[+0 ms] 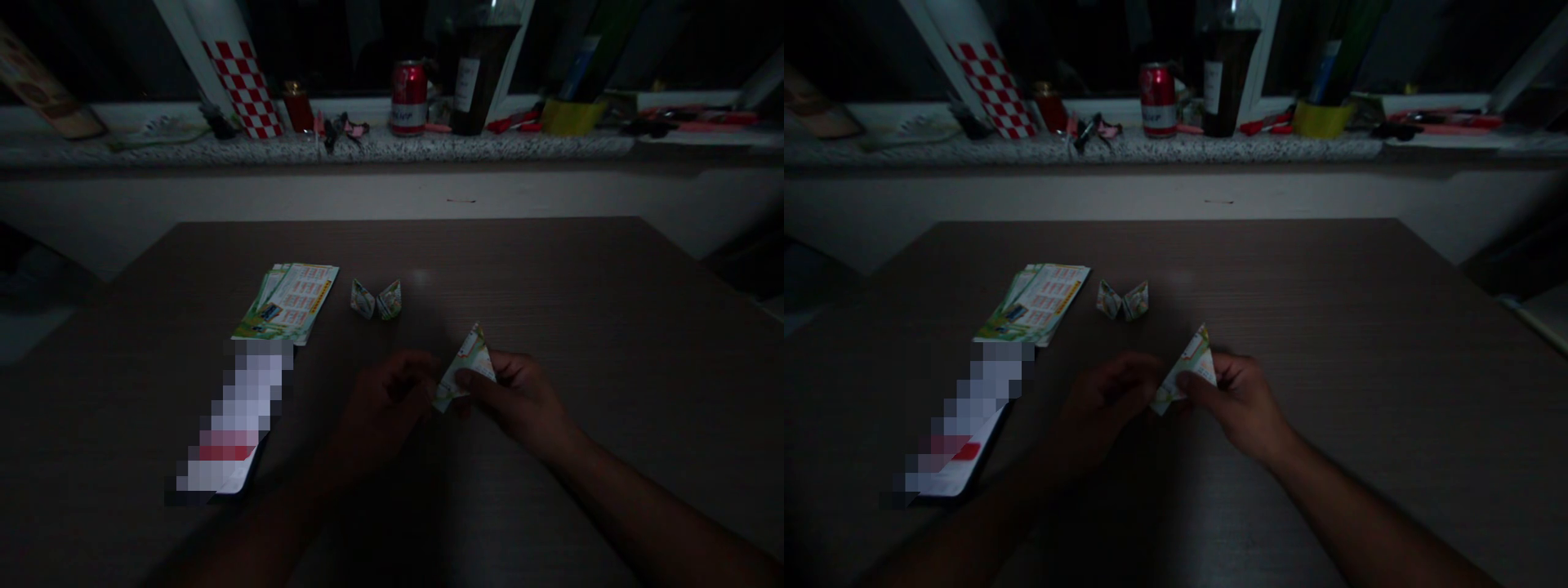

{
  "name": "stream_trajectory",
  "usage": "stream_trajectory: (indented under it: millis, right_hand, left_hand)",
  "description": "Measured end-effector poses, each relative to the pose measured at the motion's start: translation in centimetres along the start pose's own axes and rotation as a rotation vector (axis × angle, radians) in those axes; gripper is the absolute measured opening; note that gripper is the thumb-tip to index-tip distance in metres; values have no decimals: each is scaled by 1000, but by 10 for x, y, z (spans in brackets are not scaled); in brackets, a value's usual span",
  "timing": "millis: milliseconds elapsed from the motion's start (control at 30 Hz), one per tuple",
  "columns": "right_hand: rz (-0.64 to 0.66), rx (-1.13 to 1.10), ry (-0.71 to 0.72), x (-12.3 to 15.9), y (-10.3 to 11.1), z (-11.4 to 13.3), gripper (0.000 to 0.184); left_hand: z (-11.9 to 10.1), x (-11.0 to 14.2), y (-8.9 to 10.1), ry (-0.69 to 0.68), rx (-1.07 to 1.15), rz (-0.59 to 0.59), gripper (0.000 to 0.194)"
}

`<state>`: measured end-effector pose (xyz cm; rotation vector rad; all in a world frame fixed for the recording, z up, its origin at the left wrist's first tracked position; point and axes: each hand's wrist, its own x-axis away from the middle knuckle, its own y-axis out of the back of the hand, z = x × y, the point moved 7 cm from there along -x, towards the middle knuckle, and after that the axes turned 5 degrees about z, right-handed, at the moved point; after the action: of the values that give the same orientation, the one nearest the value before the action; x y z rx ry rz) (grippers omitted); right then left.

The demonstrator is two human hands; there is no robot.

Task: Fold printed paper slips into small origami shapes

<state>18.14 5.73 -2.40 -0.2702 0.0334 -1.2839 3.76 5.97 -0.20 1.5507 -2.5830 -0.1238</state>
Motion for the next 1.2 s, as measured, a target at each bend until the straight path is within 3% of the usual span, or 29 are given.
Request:
stream_trajectory:
  millis: [100,200,300,400,500,733,833,900,1033,1200]
  right_hand:
    - [-2,-118,4,-1,5,-5,18]
    - [14,-171,-10,-2,4,-9,18]
    - [18,-186,-15,-2,2,-11,16]
    - [12,-171,-2,-1,1,-10,17]
    - [-4,-137,19,1,2,-8,18]
    - [-58,56,37,3,2,5,22]
    - [-59,144,62,4,1,10,22]
    - [-49,184,69,4,1,12,21]
    - [36,265,41,4,-1,10,22]
    - [160,260,-10,4,-5,2,24]
  left_hand:
    - [-19,4,0,-283,-250,15,25]
    - [-33,10,-5,-528,-520,10,21]
    - [-38,14,-4,-640,-652,-47,13]
    - [-42,17,-2,-696,-592,-86,9]
    - [-39,14,1,-582,-438,-113,6]
    - [1,1,1,63,140,-107,6]
    - [12,-1,1,179,323,-108,18]
    - [16,-2,-2,230,389,-47,23]
    - [18,-3,-5,292,252,160,9]
    - [17,1,-3,300,-72,333,15]
